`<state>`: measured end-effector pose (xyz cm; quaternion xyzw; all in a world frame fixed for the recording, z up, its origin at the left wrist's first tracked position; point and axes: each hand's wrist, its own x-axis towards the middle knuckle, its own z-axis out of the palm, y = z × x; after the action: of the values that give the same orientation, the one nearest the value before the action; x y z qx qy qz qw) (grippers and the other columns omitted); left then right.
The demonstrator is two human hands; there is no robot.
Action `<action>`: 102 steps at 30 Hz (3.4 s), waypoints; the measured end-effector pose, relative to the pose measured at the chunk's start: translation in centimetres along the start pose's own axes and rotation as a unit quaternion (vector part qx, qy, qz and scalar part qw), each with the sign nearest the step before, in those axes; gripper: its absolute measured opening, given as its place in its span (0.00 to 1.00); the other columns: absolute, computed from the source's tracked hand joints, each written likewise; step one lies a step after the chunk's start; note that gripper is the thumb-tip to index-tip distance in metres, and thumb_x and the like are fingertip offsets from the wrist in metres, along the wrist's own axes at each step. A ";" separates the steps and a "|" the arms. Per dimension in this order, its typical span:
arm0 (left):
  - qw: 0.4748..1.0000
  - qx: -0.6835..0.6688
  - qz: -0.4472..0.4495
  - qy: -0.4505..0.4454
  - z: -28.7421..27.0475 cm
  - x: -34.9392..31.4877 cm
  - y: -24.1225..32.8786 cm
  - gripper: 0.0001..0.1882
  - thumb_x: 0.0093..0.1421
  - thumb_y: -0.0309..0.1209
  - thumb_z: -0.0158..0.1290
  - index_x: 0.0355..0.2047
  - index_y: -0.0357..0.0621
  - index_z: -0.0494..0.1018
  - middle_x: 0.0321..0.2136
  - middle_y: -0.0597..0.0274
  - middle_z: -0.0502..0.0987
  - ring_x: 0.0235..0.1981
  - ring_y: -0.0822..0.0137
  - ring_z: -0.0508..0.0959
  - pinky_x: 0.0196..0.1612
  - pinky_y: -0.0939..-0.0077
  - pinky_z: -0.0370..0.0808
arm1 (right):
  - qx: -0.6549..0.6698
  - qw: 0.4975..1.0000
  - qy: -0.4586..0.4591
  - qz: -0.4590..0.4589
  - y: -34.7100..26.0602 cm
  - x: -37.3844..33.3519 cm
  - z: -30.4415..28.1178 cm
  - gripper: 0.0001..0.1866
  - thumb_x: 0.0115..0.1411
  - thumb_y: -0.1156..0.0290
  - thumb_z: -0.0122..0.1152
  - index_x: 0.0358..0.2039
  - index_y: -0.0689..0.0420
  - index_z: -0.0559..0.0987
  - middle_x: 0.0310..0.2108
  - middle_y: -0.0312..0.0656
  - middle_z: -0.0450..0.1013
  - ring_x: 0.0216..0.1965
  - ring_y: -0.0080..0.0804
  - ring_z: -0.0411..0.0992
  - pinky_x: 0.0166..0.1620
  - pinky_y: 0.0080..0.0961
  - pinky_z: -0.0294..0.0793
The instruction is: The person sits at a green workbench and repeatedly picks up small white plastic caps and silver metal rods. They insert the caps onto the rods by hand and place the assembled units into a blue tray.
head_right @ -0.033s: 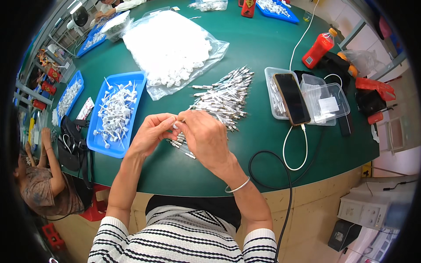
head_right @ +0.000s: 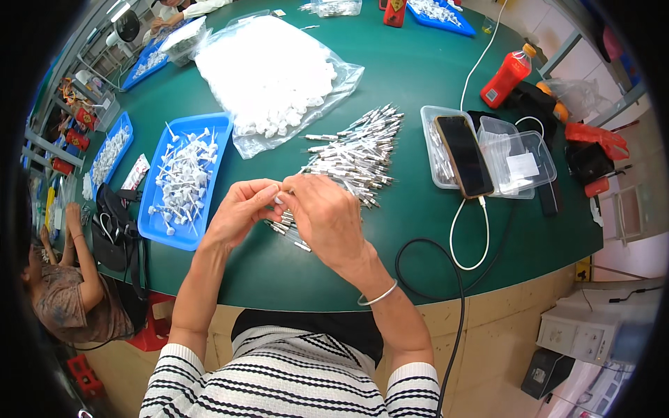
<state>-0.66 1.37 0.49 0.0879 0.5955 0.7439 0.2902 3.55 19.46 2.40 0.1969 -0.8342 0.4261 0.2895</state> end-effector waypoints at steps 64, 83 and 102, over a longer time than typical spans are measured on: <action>1.000 -0.025 -0.007 0.003 0.5 0.2 -0.1 0.13 0.65 0.33 0.50 0.42 0.35 0.75 0.30 0.63 0.78 0.30 0.77 0.77 0.35 0.84 0.78 | -0.028 1.000 0.007 -0.003 0.1 -0.2 -0.1 0.06 0.51 0.74 0.63 0.29 0.57 0.74 0.23 0.42 0.73 0.27 0.38 0.73 0.28 0.33 0.71; 0.998 -0.063 -0.012 0.001 0.5 0.2 0.0 0.13 0.64 0.30 0.51 0.45 0.36 0.75 0.32 0.63 0.79 0.32 0.77 0.78 0.39 0.83 0.78 | -0.035 0.999 -0.002 0.016 0.3 -0.2 -0.2 0.07 0.53 0.72 0.63 0.26 0.57 0.73 0.20 0.41 0.71 0.26 0.38 0.72 0.27 0.34 0.70; 0.998 -0.054 -0.020 0.012 0.5 0.3 -0.2 0.13 0.64 0.31 0.51 0.44 0.35 0.75 0.33 0.61 0.79 0.32 0.75 0.78 0.38 0.82 0.79 | -0.014 1.000 -0.011 0.023 0.3 0.0 -0.5 0.05 0.52 0.74 0.62 0.27 0.57 0.73 0.21 0.41 0.72 0.25 0.39 0.72 0.27 0.34 0.70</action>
<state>-0.58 1.98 0.36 0.0513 0.5594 0.7701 0.3022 3.54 20.04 2.47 0.1785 -0.8475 0.4188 0.2728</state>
